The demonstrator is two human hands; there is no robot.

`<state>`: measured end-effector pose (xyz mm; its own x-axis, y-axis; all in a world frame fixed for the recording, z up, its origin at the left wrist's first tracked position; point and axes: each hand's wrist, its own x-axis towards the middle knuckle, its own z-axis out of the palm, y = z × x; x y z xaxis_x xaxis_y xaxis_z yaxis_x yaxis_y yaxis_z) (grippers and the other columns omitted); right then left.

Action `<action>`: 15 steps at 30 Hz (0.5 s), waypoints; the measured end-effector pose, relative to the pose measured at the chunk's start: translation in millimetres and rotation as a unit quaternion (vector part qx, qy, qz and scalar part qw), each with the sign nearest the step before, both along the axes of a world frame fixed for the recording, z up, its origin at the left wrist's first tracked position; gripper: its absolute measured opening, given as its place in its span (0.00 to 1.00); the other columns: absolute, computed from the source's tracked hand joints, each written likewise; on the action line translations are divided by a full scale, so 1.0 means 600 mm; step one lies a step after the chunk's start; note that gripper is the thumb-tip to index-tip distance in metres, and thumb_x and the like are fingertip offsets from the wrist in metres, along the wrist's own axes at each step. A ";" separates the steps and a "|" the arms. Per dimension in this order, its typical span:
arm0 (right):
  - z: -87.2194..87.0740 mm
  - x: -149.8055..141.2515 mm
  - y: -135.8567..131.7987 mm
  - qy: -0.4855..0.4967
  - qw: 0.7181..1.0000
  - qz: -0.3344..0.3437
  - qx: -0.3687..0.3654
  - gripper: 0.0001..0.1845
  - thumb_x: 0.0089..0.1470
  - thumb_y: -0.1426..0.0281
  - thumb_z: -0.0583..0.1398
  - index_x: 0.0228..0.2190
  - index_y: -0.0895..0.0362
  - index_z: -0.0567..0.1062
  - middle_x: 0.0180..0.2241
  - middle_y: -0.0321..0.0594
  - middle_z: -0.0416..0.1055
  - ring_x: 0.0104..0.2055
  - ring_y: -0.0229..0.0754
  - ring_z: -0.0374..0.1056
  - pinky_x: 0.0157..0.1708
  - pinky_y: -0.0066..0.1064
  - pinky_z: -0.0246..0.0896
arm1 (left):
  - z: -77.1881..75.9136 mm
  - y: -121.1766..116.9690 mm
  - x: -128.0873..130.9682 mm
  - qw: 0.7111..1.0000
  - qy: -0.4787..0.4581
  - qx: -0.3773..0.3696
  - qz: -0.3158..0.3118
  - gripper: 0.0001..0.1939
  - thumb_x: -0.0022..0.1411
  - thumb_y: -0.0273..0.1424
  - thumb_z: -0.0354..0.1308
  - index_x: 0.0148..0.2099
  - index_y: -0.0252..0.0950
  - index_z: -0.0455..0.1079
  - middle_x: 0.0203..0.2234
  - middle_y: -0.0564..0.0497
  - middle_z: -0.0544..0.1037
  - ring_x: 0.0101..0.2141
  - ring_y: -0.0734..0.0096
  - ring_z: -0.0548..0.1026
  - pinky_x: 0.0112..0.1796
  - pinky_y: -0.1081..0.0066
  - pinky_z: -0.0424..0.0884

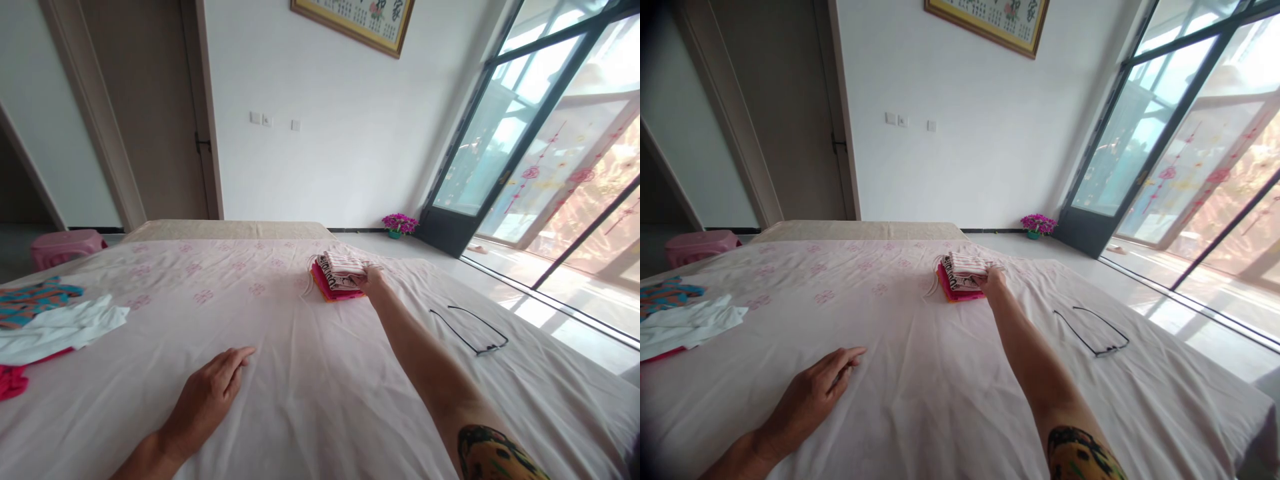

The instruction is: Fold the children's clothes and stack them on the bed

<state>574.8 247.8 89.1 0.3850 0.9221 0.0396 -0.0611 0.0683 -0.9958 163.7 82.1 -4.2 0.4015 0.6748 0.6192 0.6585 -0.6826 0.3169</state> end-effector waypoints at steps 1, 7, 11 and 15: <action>-0.007 0.003 0.003 0.007 1.000 -0.012 -0.009 0.11 0.56 0.69 0.56 0.43 0.53 0.69 0.34 0.43 0.76 0.39 0.48 0.75 0.39 0.45 0.74 | -0.001 0.001 -0.001 1.000 0.001 -0.004 0.001 0.17 0.65 0.25 0.48 0.54 0.45 0.67 0.36 0.55 0.80 0.37 0.74 0.80 0.39 0.77 0.75; -0.016 0.009 0.010 0.053 0.996 -0.057 -0.042 0.11 0.55 0.73 0.52 0.40 0.55 0.69 0.35 0.46 0.77 0.40 0.46 0.75 0.41 0.39 0.72 | 0.001 0.001 0.001 1.000 0.011 -0.013 0.008 0.16 0.65 0.26 0.48 0.52 0.44 0.68 0.36 0.54 0.80 0.37 0.73 0.80 0.38 0.75 0.75; -0.022 0.003 0.004 0.044 0.995 -0.065 -0.062 0.09 0.54 0.74 0.52 0.38 0.57 0.69 0.32 0.43 0.76 0.36 0.44 0.75 0.39 0.37 0.71 | 0.002 0.001 0.001 1.000 0.017 -0.015 0.003 0.15 0.66 0.26 0.48 0.51 0.44 0.69 0.36 0.54 0.80 0.37 0.73 0.79 0.38 0.75 0.75; -0.025 0.006 -0.002 0.023 0.996 -0.056 -0.072 0.06 0.55 0.72 0.52 0.35 0.54 0.68 0.30 0.41 0.74 0.35 0.42 0.74 0.39 0.35 0.72 | 0.000 0.002 0.000 1.000 0.016 -0.022 0.001 0.15 0.66 0.26 0.48 0.51 0.44 0.69 0.37 0.54 0.80 0.38 0.73 0.79 0.39 0.75 0.75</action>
